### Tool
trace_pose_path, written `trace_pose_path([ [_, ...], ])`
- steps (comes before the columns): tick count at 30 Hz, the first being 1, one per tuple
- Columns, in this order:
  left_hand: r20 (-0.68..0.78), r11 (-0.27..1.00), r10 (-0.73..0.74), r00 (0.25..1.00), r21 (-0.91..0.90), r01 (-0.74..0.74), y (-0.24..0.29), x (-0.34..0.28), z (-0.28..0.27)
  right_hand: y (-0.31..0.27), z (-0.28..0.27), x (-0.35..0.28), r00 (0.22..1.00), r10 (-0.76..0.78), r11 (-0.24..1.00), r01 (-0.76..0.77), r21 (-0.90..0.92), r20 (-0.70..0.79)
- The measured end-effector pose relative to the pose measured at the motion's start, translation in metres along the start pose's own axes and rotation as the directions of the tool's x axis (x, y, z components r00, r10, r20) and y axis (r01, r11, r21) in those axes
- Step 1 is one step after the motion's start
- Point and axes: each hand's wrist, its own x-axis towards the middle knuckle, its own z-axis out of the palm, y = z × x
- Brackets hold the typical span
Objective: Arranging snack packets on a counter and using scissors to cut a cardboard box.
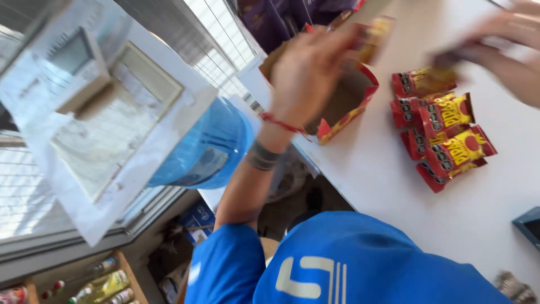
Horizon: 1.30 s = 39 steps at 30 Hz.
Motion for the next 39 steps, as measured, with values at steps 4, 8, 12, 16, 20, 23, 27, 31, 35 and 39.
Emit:
trace_pose_path([
  [4, -0.019, 0.999, 0.028, 0.999, -0.037, -0.029, -0.049, 0.006, -0.019, -0.073, 0.031, 0.115, 0.987, -0.089, 0.99, 0.073, 0.118, 0.135],
  [8, 0.103, 0.977, -0.13, 0.986, 0.181, 0.11, -0.106, -0.016, 0.024, -0.039, 0.118, 0.18, 0.966, 0.077, 0.987, -0.11, 0.119, 0.248],
  [12, 0.164, 0.913, -0.239, 0.957, 0.374, 0.163, -0.146, -0.04, 0.071, -0.029, 0.185, 0.197, 0.959, -0.045, 0.999, 0.038, 0.029, 0.28],
  [16, 0.15, 0.878, -0.275, 0.95, 0.442, 0.185, -0.164, -0.048, 0.094, -0.003, 0.244, 0.214, 0.96, -0.144, 0.973, 0.182, -0.143, 0.241],
  [20, 0.098, 0.857, -0.305, 0.947, 0.462, 0.228, -0.176, -0.052, 0.109, 0.013, 0.284, 0.219, 0.962, -0.134, 0.946, 0.195, -0.258, 0.236],
  [23, 0.052, 0.833, -0.345, 0.937, 0.476, 0.281, -0.177, -0.045, 0.112, 0.012, 0.296, 0.221, 0.957, -0.209, 0.888, 0.271, -0.372, 0.2],
  [27, 0.039, 0.825, -0.4, 0.916, 0.45, 0.341, -0.177, -0.041, 0.112, -0.014, 0.286, 0.218, 0.922, -0.285, 0.643, 0.386, -0.662, 0.26],
  [31, 0.017, 0.807, -0.443, 0.897, 0.444, 0.39, -0.173, -0.038, 0.104, -0.027, 0.281, 0.221, 0.916, -0.328, 0.634, 0.394, -0.665, 0.23],
  [35, -0.04, 0.778, -0.442, 0.896, 0.481, 0.405, -0.173, -0.038, 0.101, -0.023, 0.288, 0.217, 0.922, -0.356, 0.674, 0.368, -0.64, 0.154],
  [39, -0.075, 0.797, -0.392, 0.917, 0.471, 0.379, -0.155, -0.038, 0.083, -0.021, 0.254, 0.205, 0.913, -0.4, 0.886, 0.362, -0.289, -0.081],
])
